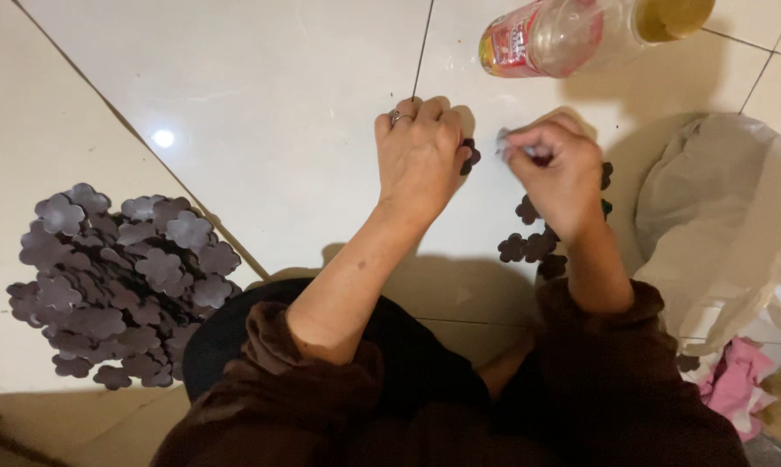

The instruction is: The person sits on a tiled floor and wipes small dark flower-shaped decorative pieces with a white cloth. They pick up each piece individually, rub it with the cloth, and place it back down. A plastic bottle and a white bag are visible nearby.

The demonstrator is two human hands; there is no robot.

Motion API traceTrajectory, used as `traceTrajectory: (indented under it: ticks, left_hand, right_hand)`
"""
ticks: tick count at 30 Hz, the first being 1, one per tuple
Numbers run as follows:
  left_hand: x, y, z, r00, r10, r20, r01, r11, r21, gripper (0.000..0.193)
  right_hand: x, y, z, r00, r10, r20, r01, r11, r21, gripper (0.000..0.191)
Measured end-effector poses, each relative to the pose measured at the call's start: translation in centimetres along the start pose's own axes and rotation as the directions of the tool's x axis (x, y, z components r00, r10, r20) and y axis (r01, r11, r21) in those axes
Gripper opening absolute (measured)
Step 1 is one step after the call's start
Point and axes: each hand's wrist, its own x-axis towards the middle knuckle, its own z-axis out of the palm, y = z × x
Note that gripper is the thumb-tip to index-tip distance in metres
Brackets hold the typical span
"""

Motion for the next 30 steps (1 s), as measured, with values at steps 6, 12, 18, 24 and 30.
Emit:
traceTrajectory:
  ticks: [6,12,18,24,30]
  left_hand:
    - [0.1,-0.1,0.2,0.999,-0.009,0.047,0.009,1.0,0.015,0.019]
    - [0.4,-0.1,0.1,1.0,0.009,0.002,-0.009,0.999,0.046,0.02]
    - [0.3,-0.1,0.4,0.999,-0.037,0.025,0.036,0.999,0.033,0.021]
    - [0.3,-0.4,0.9,0.998,-0.056,-0.004,0.056,0.997,0.052,0.022]
    - [0.1,-0.2,0.8,0.999,-0.018,-0.035,0.019,0.999,0.034,0.02]
  right_hand:
    - [-0.4,-1.8,2.8,0.994,-0.102,-0.041,0.104,0.993,0.053,0.014]
    - [-1.3,-1.6,2.8,0.99,-0.138,-0.008,0.136,0.983,-0.125,0.015]
    - [-0.5,0.5,0.7,0.989,-0.149,0.002,0.149,0.989,-0.019,0.015]
    - [0.0,-0.6,2.3,0.988,-0.126,-0.092,0.135,0.985,0.11,0.015]
    - [-0.7,-2.1,3.1,0.988,-0.152,-0.002,0.15,0.979,-0.141,0.012]
